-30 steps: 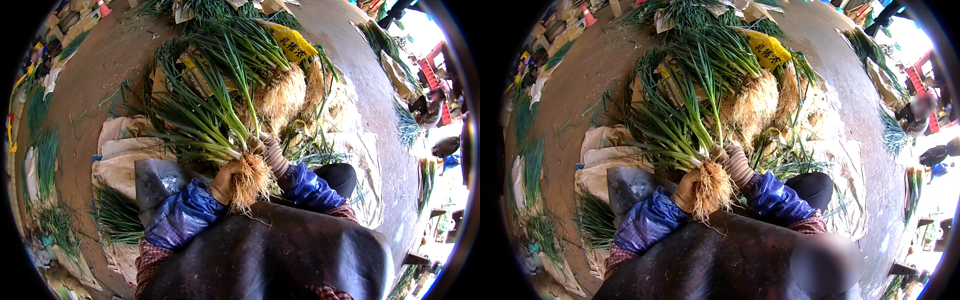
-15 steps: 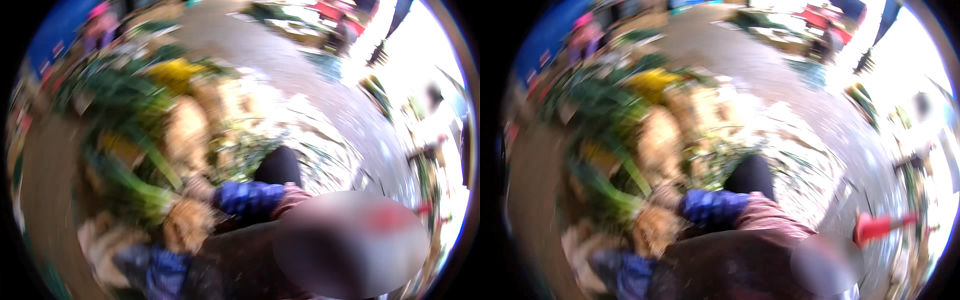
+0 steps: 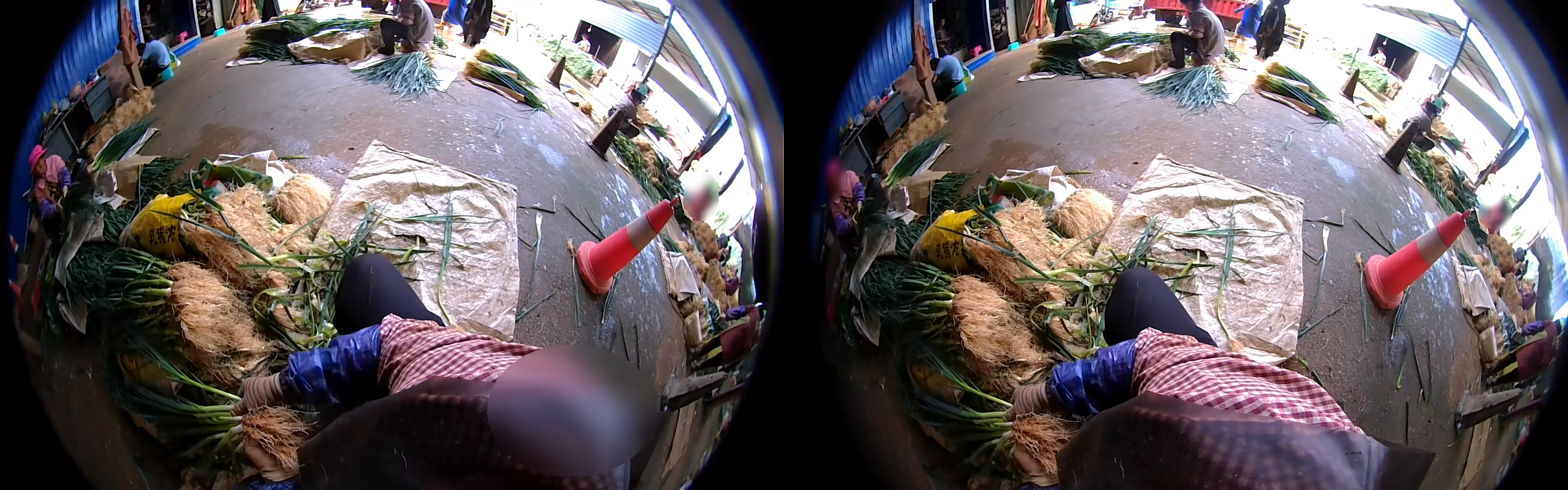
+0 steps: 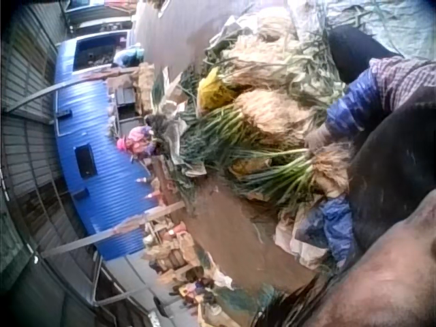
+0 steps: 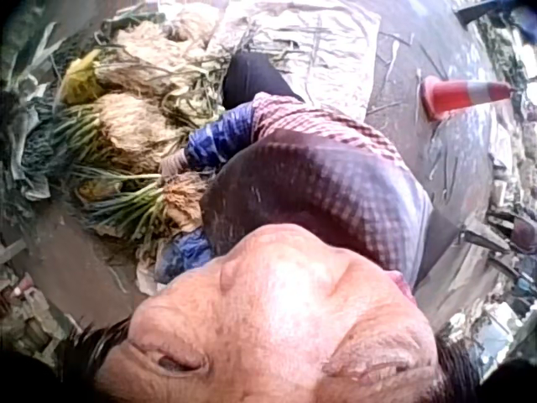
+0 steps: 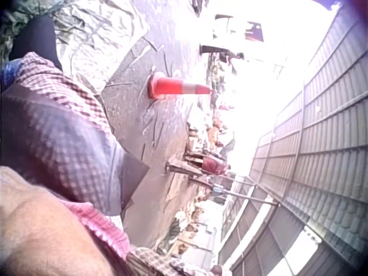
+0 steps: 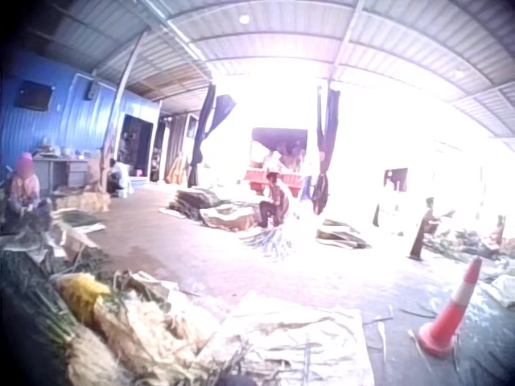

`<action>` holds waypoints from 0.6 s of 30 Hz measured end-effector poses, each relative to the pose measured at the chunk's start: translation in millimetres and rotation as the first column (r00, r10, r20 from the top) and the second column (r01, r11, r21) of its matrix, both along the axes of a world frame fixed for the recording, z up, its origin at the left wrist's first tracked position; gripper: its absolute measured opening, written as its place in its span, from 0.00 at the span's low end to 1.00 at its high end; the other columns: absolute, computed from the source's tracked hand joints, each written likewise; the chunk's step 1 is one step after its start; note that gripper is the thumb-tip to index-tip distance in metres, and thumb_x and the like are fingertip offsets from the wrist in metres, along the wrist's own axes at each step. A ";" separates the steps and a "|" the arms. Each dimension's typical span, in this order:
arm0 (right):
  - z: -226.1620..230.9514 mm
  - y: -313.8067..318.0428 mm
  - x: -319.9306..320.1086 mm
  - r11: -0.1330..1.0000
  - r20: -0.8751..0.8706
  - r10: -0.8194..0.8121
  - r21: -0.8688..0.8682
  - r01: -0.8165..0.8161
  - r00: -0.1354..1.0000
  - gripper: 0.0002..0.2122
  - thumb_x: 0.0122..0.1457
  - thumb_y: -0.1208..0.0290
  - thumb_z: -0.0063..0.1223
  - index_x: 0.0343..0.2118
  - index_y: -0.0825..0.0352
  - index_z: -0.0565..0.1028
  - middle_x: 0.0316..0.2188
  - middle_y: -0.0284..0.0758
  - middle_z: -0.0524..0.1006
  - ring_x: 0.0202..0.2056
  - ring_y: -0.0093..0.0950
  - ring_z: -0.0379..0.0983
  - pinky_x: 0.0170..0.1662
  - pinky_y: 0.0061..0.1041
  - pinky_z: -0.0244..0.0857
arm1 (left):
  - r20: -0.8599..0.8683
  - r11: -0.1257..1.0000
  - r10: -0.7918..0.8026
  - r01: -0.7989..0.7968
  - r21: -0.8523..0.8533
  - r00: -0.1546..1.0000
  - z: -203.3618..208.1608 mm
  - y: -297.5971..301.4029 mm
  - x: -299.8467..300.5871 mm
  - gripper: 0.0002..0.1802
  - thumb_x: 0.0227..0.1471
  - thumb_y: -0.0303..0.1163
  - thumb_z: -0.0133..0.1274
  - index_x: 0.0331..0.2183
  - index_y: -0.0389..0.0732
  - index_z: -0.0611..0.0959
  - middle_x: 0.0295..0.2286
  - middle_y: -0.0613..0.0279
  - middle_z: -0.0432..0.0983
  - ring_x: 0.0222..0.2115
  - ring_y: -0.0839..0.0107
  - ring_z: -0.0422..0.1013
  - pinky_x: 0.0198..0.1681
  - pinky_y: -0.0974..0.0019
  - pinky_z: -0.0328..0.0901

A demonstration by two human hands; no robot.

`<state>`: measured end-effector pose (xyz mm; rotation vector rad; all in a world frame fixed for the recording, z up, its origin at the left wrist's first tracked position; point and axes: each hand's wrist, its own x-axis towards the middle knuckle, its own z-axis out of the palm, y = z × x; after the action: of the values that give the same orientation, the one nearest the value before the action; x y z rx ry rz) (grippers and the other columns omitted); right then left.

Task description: The person cleans and bunches green onions by removing outer layers by hand, shaking off dirt, and organizing them into neat bundles on the floor.

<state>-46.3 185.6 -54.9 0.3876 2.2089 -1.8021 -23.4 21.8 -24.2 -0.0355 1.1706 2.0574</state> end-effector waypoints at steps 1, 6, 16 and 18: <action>-6.2 1.7 -2.9 0.988 -0.040 0.034 0.150 -0.028 0.999 0.24 0.48 0.45 0.58 0.30 0.68 0.80 0.24 0.43 0.78 0.26 0.37 0.73 0.31 0.38 0.66 | 0.009 1.000 0.004 -0.004 0.002 1.000 -1.1 2.2 0.9 0.17 0.57 0.38 0.46 0.41 0.34 0.77 0.33 0.61 0.77 0.31 0.70 0.74 0.34 0.68 0.71; -31.5 9.4 -7.1 0.966 -0.242 -0.165 0.153 0.206 0.956 0.23 0.49 0.50 0.55 0.34 0.69 0.78 0.24 0.46 0.76 0.28 0.42 0.73 0.33 0.41 0.66 | 0.017 0.999 -0.040 0.040 0.015 0.999 5.3 29.8 -0.9 0.17 0.57 0.37 0.47 0.41 0.34 0.77 0.33 0.61 0.77 0.31 0.69 0.74 0.34 0.68 0.71; -42.7 14.5 4.3 0.937 -0.733 -0.056 0.196 0.290 0.678 0.06 0.55 0.75 0.55 0.34 0.70 0.74 0.26 0.38 0.76 0.28 0.31 0.74 0.32 0.34 0.70 | 0.099 0.996 -0.036 0.028 0.080 0.994 8.9 8.4 -1.9 0.17 0.56 0.37 0.48 0.41 0.33 0.77 0.33 0.61 0.77 0.30 0.69 0.74 0.34 0.68 0.72; -4.2 7.2 16.5 0.963 -0.505 -0.241 -0.020 0.267 0.829 0.03 0.55 0.77 0.55 0.31 0.70 0.76 0.26 0.34 0.77 0.26 0.24 0.72 0.28 0.27 0.67 | 0.178 0.992 -0.044 0.022 0.124 0.983 5.5 3.1 4.3 0.17 0.56 0.37 0.48 0.41 0.33 0.77 0.33 0.60 0.77 0.30 0.69 0.74 0.34 0.68 0.72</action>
<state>-29.7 192.8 -59.2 0.2468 2.6622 -2.1943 -19.1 24.8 -18.7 -0.1404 0.9286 2.0458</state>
